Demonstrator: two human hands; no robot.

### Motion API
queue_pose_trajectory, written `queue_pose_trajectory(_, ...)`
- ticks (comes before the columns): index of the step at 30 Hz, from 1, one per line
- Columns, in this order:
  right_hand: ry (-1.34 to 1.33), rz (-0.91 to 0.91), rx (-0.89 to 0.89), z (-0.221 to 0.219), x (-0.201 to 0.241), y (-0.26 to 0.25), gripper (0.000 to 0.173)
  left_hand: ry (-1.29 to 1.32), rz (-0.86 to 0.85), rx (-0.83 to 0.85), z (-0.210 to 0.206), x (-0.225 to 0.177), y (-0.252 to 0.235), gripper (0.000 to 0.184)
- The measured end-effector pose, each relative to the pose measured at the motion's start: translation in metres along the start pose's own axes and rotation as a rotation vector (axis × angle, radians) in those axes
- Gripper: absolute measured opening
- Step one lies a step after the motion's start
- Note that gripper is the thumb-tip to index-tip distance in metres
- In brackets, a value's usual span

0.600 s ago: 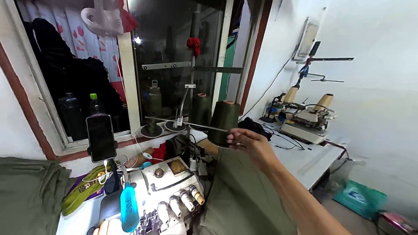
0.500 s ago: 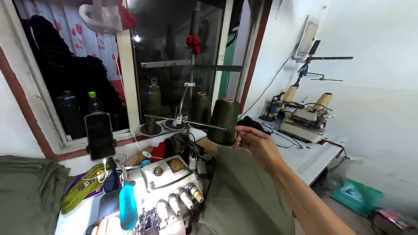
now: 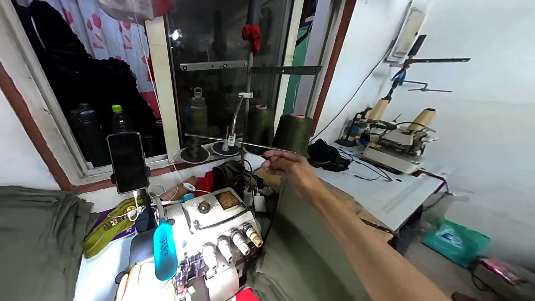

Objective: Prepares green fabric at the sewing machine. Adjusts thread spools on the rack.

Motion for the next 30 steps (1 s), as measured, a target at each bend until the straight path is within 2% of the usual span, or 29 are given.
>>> queue_pose_trajectory(4,0.022,0.003,0.037,-0.031,-0.024,-0.034,0.029,0.002,0.034,0.017,0.001,0.000,0.000,0.036)
queue_pose_trajectory(9,-0.192,0.210,0.039,-0.060,-0.034,-0.088,0.027,-0.026,0.043,0.035,-0.001,0.000,-0.002,0.033)
queue_pose_trajectory(13,-0.281,0.255,-0.020,-0.057,-0.006,-0.114,0.026,-0.011,0.058,0.018,0.001,-0.002,0.000,0.034)
queue_pose_trajectory(17,-0.280,0.326,-0.059,-0.026,0.032,-0.126,0.026,-0.012,0.000,-0.108,-0.003,-0.001,0.003,0.032)
queue_pose_trajectory(19,-0.287,0.342,-0.077,-0.010,0.053,-0.127,0.025,-0.008,-0.001,-0.104,-0.002,-0.001,0.003,0.033)
queue_pose_trajectory(23,-0.279,0.403,-0.175,0.021,0.097,-0.107,0.026,0.042,0.018,-0.043,-0.004,0.004,0.004,0.032)
queue_pose_trajectory(26,-0.128,0.349,-0.268,0.047,0.122,-0.067,0.027,0.115,0.031,-0.042,0.001,0.002,0.004,0.035)
queue_pose_trajectory(28,0.094,0.263,-0.374,0.059,0.118,-0.020,0.040,0.144,0.013,-0.104,-0.002,0.004,0.004,0.037)
queue_pose_trajectory(30,0.261,0.251,-0.534,0.062,0.085,0.041,0.053,0.161,-0.028,-0.207,-0.011,0.010,0.005,0.034)
Point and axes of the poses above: each hand's wrist, its own y-axis away from the middle knuckle, its own z-axis out of the back of the hand, x = y × z, the point moved 1 cm from there along -y, towards the middle knuckle, and after that the axes turned 1 degree about y, right-handed, at the moved point
